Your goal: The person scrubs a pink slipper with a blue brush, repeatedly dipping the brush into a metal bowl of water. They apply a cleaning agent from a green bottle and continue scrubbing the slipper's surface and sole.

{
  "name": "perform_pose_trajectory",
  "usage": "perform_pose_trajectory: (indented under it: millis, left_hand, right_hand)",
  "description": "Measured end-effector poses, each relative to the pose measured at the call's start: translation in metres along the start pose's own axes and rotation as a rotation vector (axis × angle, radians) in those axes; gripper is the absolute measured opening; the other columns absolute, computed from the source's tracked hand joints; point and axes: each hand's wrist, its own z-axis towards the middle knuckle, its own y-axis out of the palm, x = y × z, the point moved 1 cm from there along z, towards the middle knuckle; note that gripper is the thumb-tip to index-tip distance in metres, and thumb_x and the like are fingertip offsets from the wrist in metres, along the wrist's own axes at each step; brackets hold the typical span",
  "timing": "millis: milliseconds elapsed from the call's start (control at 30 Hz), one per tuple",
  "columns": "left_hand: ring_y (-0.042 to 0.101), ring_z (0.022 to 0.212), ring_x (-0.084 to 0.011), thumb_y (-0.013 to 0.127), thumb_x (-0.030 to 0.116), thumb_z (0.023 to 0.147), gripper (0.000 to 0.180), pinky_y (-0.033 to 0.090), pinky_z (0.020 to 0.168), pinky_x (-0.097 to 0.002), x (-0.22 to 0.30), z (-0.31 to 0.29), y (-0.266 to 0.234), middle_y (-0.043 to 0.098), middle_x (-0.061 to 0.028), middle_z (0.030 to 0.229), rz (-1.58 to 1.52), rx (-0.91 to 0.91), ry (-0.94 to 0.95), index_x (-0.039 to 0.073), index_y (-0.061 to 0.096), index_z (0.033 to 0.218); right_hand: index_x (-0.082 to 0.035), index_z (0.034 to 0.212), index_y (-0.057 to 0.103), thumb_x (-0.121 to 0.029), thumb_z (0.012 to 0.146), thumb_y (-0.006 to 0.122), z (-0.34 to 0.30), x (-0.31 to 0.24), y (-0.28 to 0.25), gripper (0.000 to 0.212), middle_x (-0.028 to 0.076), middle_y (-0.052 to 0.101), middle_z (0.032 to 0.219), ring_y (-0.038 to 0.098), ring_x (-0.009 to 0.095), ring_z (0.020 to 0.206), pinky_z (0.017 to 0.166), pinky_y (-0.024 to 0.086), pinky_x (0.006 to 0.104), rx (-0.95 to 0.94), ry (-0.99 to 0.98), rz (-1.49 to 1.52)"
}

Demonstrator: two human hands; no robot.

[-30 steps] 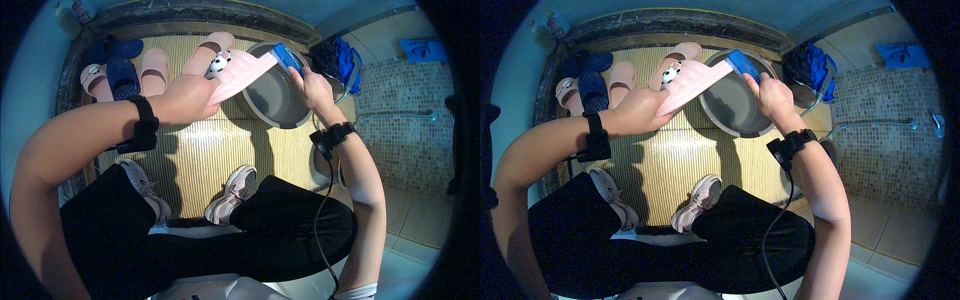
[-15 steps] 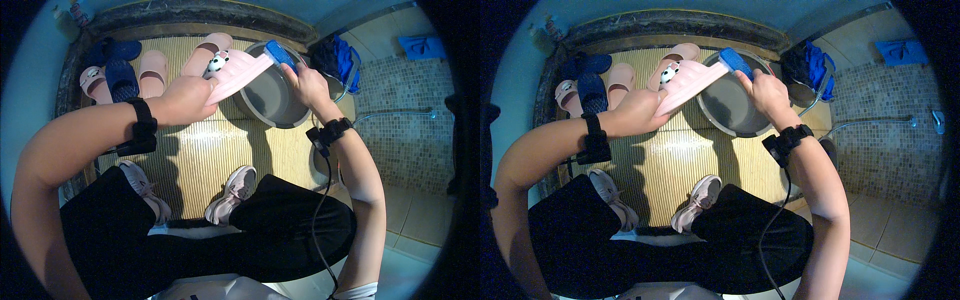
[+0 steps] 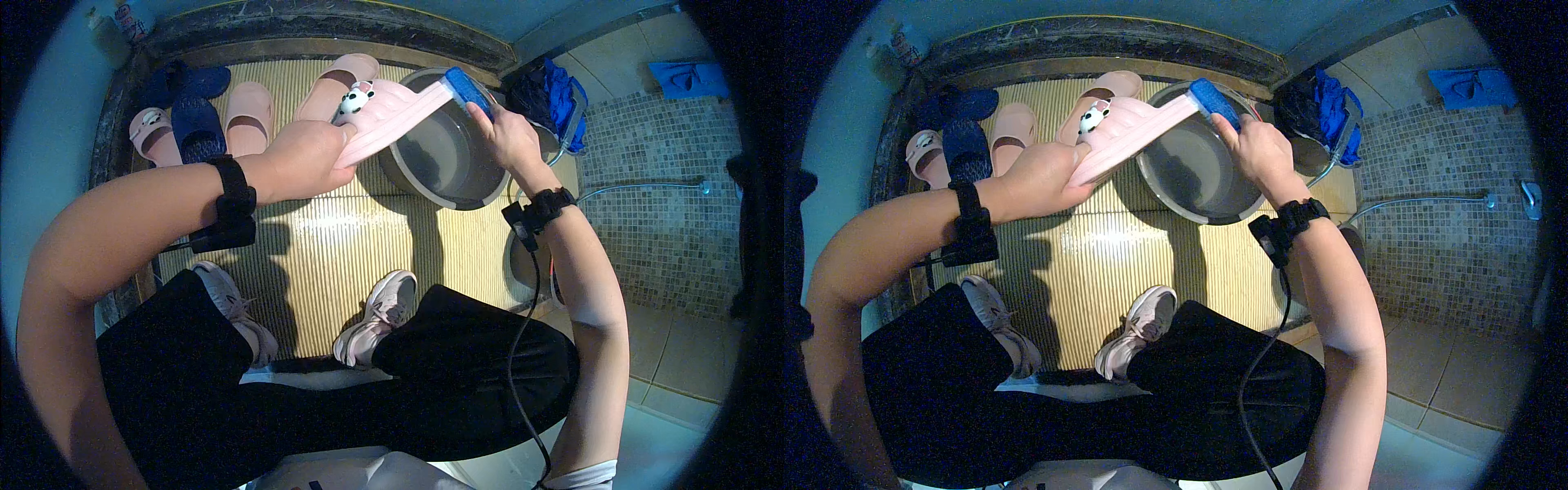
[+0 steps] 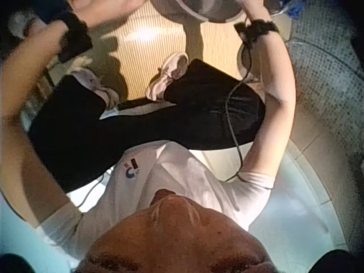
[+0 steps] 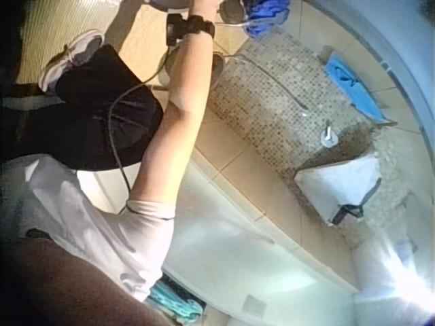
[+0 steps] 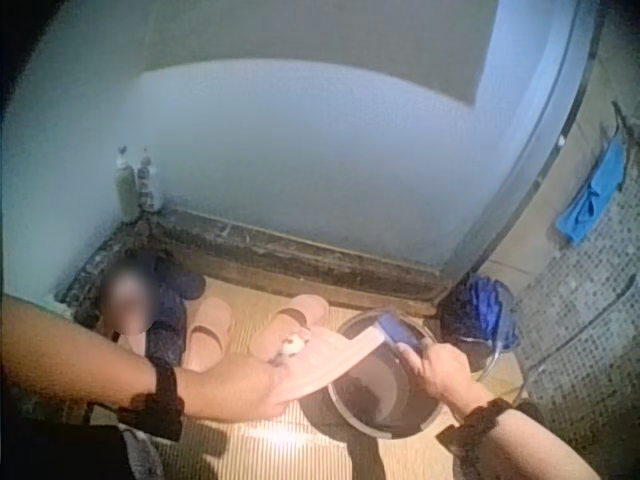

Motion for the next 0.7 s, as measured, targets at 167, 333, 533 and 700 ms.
perform_pose_trajectory:
  millis: [167, 333, 533, 700]
  left_hand:
    - [0.064, 0.07, -0.0381, 0.065, 0.026, 0.078, 0.032, 0.052, 0.068, -0.0457, -0.002, 0.0, 0.004, 0.063, -0.0228, 0.073, 0.005, 0.006, -0.036, -0.004, 0.064, 0.087]
    - [0.064, 0.071, -0.0389, 0.065, 0.025, 0.077, 0.031, 0.051, 0.068, -0.0465, -0.011, -0.004, 0.002, 0.063, -0.0229, 0.073, 0.006, 0.021, -0.023, -0.004, 0.063, 0.088]
    - [0.064, 0.071, -0.0393, 0.065, 0.024, 0.077, 0.03, 0.051, 0.067, -0.0464, -0.007, 0.002, 0.0, 0.063, -0.0217, 0.072, 0.035, -0.012, 0.019, -0.003, 0.062, 0.089]
    - [0.064, 0.071, -0.039, 0.065, 0.024, 0.076, 0.03, 0.052, 0.067, -0.0458, -0.011, 0.0, 0.001, 0.063, -0.0223, 0.073, 0.048, -0.03, 0.075, -0.004, 0.062, 0.087]
  right_hand:
    - [-0.001, 0.089, 0.059, -0.061, 0.093, 0.041, -0.033, -0.03, 0.01, 0.063, 0.025, 0.061, 0.068, 0.063, 0.041, 0.071, 0.064, 0.05, 0.0483, 0.057, -0.335, 0.123]
    - [-0.001, 0.086, 0.059, -0.065, 0.091, 0.04, -0.044, -0.05, 0.002, 0.067, 0.021, 0.06, 0.062, 0.064, 0.039, 0.064, 0.059, 0.051, 0.0462, 0.055, -0.4, -0.011]
    - [0.001, 0.09, 0.06, -0.064, 0.093, 0.036, -0.024, -0.047, -0.028, 0.07, 0.022, 0.063, 0.067, 0.066, 0.038, 0.069, 0.061, 0.053, 0.0458, 0.043, -0.257, -0.122]
    - [0.001, 0.091, 0.059, -0.062, 0.093, 0.038, -0.068, -0.079, -0.009, 0.066, 0.02, 0.061, 0.059, 0.064, 0.037, 0.06, 0.054, 0.052, 0.0454, 0.046, -0.479, -0.052]
